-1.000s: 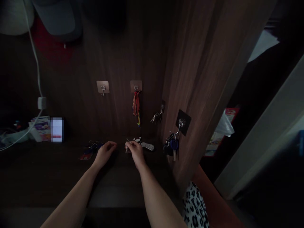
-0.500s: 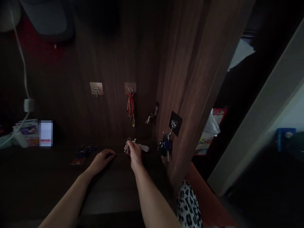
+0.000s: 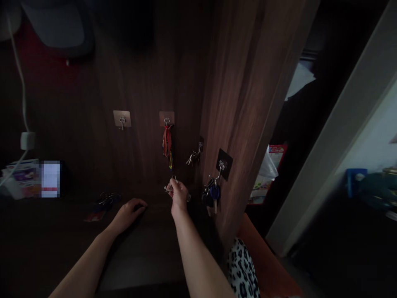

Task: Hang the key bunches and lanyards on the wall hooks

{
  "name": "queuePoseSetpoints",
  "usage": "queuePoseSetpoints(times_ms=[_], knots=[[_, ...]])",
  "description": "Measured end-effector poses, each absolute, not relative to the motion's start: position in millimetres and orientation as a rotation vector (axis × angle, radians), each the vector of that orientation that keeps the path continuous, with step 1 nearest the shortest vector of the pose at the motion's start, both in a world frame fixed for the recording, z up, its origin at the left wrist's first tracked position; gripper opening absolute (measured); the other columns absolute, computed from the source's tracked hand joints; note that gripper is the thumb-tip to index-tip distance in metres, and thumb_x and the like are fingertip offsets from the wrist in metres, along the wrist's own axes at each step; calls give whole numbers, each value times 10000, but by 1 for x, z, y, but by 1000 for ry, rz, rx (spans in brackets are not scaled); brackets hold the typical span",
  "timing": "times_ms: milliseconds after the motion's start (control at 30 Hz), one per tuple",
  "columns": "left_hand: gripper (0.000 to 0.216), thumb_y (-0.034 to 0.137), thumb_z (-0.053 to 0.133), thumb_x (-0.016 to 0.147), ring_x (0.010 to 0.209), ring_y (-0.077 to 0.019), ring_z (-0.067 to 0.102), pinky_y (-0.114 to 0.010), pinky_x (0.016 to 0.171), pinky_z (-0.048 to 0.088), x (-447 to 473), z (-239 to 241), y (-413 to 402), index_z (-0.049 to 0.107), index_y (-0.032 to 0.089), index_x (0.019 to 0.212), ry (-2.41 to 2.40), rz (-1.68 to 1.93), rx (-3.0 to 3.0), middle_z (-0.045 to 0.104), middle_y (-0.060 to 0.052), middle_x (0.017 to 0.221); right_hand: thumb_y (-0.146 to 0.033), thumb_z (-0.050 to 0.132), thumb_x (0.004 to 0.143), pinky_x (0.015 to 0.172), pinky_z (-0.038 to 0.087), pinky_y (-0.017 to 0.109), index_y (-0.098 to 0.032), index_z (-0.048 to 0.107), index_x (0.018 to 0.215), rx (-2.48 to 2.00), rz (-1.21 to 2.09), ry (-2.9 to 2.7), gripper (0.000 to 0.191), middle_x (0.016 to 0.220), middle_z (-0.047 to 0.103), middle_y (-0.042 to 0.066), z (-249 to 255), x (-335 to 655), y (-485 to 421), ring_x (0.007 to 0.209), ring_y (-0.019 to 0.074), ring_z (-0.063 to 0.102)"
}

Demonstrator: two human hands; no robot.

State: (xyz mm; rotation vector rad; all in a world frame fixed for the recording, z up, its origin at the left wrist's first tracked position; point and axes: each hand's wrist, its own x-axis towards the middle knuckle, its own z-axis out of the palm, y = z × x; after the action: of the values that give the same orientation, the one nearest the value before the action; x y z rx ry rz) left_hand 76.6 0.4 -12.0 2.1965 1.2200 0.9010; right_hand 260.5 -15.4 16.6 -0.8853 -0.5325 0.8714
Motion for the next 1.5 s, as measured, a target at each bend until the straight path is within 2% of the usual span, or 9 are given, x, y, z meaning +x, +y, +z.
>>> queuePoseSetpoints(times_ms=[167,500,800,1233,1500], knots=[[162,262,498,733,906,-198,584,-308,837,405,76,-11,-1,642,227,799,1223,875,2210,649,-33,911,-377,725,554,434,363,168,-177,557,678,-781,773,-472,289,572,601,-39,54,275,-2,524,82,570],[143,242,510,721,886,-197,594,-299,823,416,77,-10,-1,643,230,774,1229,906,2193,655,-26,876,-311,655,663,383,320,149,-166,545,637,-852,558,-370,184,503,587,-50,108,308,20,468,77,571],[138,222,505,720,879,-196,597,-295,812,420,78,-6,-6,634,229,770,1232,901,2191,656,-28,880,-287,660,699,313,265,121,-173,534,611,-888,643,-180,192,439,552,-52,110,312,31,439,70,566],[142,238,495,736,896,-193,589,-298,833,420,78,-6,-6,629,228,781,1240,876,2212,652,-28,890,-308,601,769,283,248,141,-177,505,615,-844,766,-114,224,436,536,-48,112,318,36,367,66,524],[165,233,471,752,914,-177,584,-285,844,414,78,-8,-3,622,217,816,1281,811,2254,645,-25,919,-238,620,742,349,302,108,-191,559,701,-723,798,-136,88,523,576,-84,94,313,15,421,20,518]])
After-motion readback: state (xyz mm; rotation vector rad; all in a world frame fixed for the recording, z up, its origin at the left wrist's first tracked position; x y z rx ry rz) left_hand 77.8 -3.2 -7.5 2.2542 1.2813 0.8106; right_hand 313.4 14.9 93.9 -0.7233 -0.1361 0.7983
